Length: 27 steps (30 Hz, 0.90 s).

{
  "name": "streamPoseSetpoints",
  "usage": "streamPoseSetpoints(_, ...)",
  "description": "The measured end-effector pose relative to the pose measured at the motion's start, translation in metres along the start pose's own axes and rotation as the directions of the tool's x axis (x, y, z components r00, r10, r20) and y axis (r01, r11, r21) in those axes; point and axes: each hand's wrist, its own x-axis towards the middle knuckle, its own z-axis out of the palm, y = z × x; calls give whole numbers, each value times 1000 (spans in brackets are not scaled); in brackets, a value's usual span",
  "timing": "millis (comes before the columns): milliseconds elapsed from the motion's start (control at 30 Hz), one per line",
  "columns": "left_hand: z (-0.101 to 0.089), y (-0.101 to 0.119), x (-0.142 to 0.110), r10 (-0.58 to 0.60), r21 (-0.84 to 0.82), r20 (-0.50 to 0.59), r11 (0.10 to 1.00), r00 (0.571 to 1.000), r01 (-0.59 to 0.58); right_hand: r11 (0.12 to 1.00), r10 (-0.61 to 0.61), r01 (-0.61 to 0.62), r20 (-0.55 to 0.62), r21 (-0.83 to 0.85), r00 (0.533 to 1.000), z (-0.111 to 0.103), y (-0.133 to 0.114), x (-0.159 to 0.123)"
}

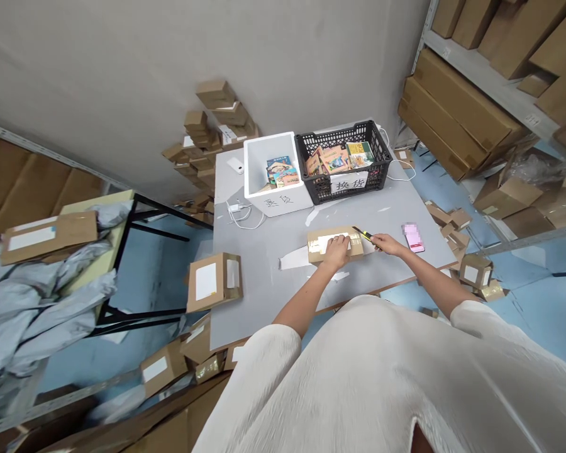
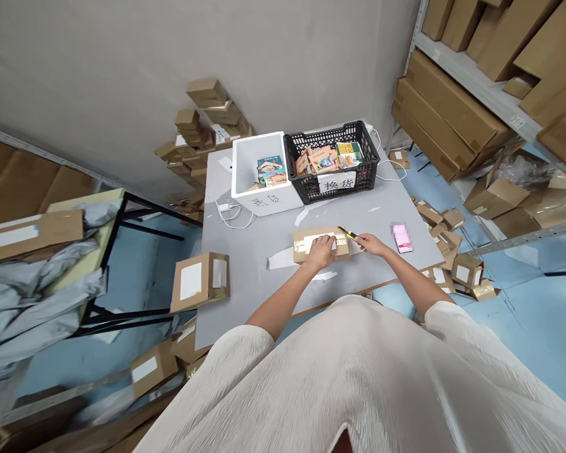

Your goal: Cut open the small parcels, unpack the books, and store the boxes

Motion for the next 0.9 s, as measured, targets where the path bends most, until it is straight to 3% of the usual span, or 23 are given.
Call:
streamPoseSetpoints(233, 10, -3, 7, 1, -12, -21, 1000, 1000, -1, 977, -39, 55, 82, -206, 996, -45, 1, 4)
streamPoseSetpoints(367, 11, -2, 4, 13, 6, -26, 1000, 1000, -12, 890, -93, 148, 147, -432, 985, -61, -9, 22)
streamPoseSetpoints(467, 9, -1, 1, 23, 39, -27, 999, 999, -22, 774, -139, 237, 207, -588, 968, -65, -17, 42)
streamPoseSetpoints(633, 8, 2, -3, 11, 57, -36, 998, 999, -9, 660, -216, 342, 267, -669, 939, -57, -25, 72)
streamPoseSetpoints(733, 8, 3, -3, -9, 57, -32, 998, 999, 11, 687, -178, 317, 272, -653, 946, -53, -22, 74)
streamPoseSetpoints(900, 6, 2, -2, -52, 52, -11, 997, 999, 52, 804, 28, 182, 341, -567, 940, -56, -6, 53)
